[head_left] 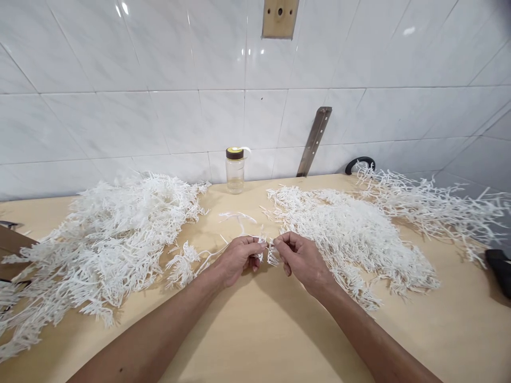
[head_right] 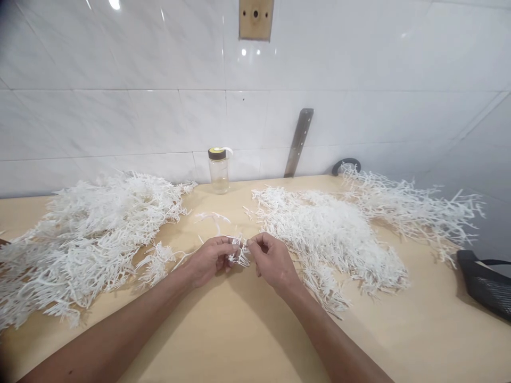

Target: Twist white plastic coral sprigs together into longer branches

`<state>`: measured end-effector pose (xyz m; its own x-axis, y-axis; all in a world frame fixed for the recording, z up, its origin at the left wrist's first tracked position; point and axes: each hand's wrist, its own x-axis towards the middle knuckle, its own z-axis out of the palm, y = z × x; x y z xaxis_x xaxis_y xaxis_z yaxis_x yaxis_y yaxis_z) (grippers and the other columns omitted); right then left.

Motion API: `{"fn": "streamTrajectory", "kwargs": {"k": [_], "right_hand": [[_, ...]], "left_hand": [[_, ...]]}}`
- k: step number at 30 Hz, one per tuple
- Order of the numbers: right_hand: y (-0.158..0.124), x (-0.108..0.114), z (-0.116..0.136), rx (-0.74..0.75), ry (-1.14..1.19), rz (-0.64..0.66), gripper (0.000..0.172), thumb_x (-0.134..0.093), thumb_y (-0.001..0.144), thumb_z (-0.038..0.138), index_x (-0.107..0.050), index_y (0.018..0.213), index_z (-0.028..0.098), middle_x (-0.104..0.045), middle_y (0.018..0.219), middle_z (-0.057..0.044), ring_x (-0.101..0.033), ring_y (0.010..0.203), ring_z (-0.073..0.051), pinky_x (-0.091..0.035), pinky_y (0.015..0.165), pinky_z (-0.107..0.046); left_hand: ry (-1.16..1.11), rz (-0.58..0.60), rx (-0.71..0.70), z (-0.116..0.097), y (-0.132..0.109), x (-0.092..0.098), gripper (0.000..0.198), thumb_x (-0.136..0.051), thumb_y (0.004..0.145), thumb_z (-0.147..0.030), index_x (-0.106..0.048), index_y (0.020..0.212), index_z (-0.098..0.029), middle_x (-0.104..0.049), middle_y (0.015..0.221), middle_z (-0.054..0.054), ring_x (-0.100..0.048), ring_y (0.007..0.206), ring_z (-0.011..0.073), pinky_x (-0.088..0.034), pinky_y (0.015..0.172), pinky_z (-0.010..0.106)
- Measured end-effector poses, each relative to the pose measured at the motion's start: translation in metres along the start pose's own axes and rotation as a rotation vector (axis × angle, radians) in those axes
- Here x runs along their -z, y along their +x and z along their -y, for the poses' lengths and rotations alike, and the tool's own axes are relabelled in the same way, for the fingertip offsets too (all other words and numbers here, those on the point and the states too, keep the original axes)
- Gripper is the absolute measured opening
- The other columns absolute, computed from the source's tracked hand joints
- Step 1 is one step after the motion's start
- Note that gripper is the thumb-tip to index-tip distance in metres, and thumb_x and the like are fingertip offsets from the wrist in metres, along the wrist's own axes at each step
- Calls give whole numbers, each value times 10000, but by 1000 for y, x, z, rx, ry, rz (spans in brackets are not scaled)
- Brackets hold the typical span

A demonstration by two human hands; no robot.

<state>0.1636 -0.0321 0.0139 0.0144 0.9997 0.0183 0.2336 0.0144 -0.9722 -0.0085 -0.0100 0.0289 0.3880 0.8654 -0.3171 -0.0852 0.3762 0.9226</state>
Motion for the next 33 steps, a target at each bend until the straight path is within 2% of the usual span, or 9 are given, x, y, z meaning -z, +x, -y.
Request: {"fn": "streamTrajectory", "kwargs": {"k": [5, 11, 16, 21, 24, 33], "right_hand": [[-1, -1, 0, 7, 7, 1, 338, -577, 860, 515, -577, 767, 190, -479, 512, 61, -451, 384, -90, -374, 406, -222], [-1, -4, 3, 21, 39, 30, 350, -580, 858, 522, -560, 762, 185, -483, 537, 56, -450, 381, -88, -373, 398, -225], [-2, -6, 4, 0, 55, 43, 335, -576, 871, 500, -574, 766, 182, -467, 495, 66, -455, 385, -86, -377, 419, -220], [0, -6, 0, -13, 92, 45, 347, -602, 845, 518, -585, 766, 181, -497, 511, 58, -452, 388, -87, -373, 411, -221], [1, -5, -1, -9, 96, 35, 365, -607, 834, 537, -577, 752, 183, -491, 505, 59, -446, 382, -87, -371, 405, -220], [0, -3, -6, 13, 51, 45, 311, -583, 871, 472, -590, 766, 179, -482, 523, 53, -446, 403, -84, -374, 422, -218]], "left_hand": [[27, 40, -25, 4, 1, 2, 307, -760, 665, -391, -571, 652, -151, -531, 554, -9, -450, 471, 74, -294, 459, 211], [-97, 79, -65, 8, 3, 1, 316, -778, 681, -387, -597, 701, -128, -588, 682, 26, -541, 616, 108, -424, 605, 240], [-72, 124, -77, 7, 2, 0, 348, -820, 644, -375, -650, 780, -104, -639, 749, 62, -584, 681, 142, -457, 675, 283], [-29, 142, -68, 7, 2, 1, 337, -801, 657, -389, -651, 748, -102, -646, 718, 68, -573, 631, 132, -424, 599, 256], [-26, 109, -66, 9, 4, 2, 336, -784, 672, -401, -631, 710, -104, -629, 676, 59, -540, 574, 110, -392, 548, 238], [9, 80, -98, 8, 3, 0, 322, -736, 677, -408, -583, 650, -126, -591, 629, 43, -522, 569, 113, -388, 544, 240]]}}
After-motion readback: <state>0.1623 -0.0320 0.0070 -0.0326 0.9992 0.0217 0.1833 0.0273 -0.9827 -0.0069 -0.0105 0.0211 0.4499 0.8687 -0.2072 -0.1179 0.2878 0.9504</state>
